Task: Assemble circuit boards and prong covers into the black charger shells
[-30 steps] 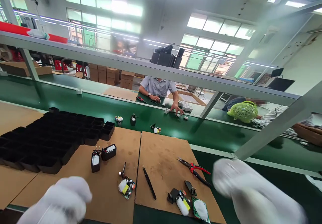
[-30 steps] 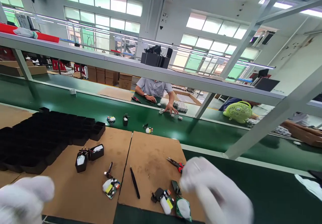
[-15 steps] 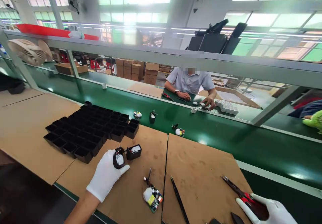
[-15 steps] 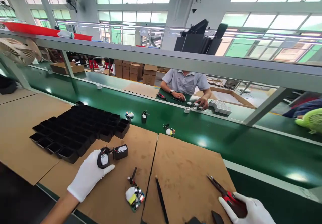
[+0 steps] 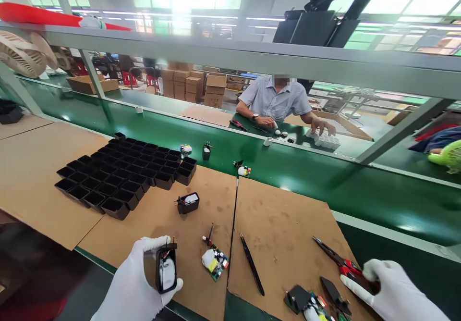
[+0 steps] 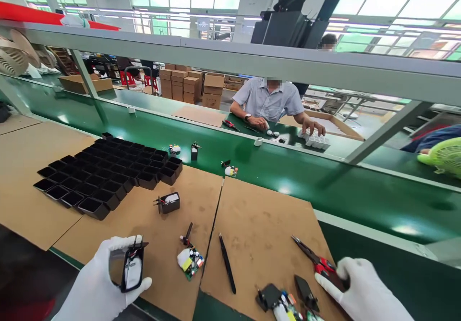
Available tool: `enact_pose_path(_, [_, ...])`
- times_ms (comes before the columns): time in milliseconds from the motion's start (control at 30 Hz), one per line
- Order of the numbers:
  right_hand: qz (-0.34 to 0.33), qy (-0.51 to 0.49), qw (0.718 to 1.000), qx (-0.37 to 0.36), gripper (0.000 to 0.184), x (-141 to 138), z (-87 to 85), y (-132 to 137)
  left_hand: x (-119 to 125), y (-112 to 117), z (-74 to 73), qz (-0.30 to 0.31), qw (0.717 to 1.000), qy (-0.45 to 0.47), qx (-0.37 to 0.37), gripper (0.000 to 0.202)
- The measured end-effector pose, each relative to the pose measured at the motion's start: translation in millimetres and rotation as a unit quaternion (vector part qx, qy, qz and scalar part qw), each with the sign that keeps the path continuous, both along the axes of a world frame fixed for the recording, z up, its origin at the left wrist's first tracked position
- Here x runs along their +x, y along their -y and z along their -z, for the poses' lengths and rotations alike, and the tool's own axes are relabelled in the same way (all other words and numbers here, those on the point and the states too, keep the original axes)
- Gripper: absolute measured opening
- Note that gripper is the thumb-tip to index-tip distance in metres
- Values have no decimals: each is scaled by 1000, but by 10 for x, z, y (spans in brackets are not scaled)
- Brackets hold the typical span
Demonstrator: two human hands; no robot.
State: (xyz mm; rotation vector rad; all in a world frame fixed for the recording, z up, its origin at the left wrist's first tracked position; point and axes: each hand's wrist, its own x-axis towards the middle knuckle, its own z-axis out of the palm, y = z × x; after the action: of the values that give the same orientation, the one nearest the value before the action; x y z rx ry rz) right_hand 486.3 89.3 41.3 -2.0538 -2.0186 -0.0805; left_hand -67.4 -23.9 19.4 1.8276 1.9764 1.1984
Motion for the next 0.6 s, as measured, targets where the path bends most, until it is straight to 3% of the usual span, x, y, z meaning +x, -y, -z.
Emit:
enact_pose_path(100, [-26,31,997,-60,45,-118,17,163,43,0,65,-4,1000,-4,-1,59])
enact_pose_path(233, [-21,80,997,12,55,-156,79,298,159,2,108,14,999,0,-37,55])
enact_pose_path(333, [18,136,990,35,58,-172,-47,428,254,-1,161,36,998,21,-56,48])
enact_pose_path(467, [55,13,998,1,45,-276,-283,707,357,-19,214,67,997,35,-28,48])
enact_pose_path(600, [49,-57,997,-9,41,-436,-410,886,491,-12,68,84,996,31,-6,47])
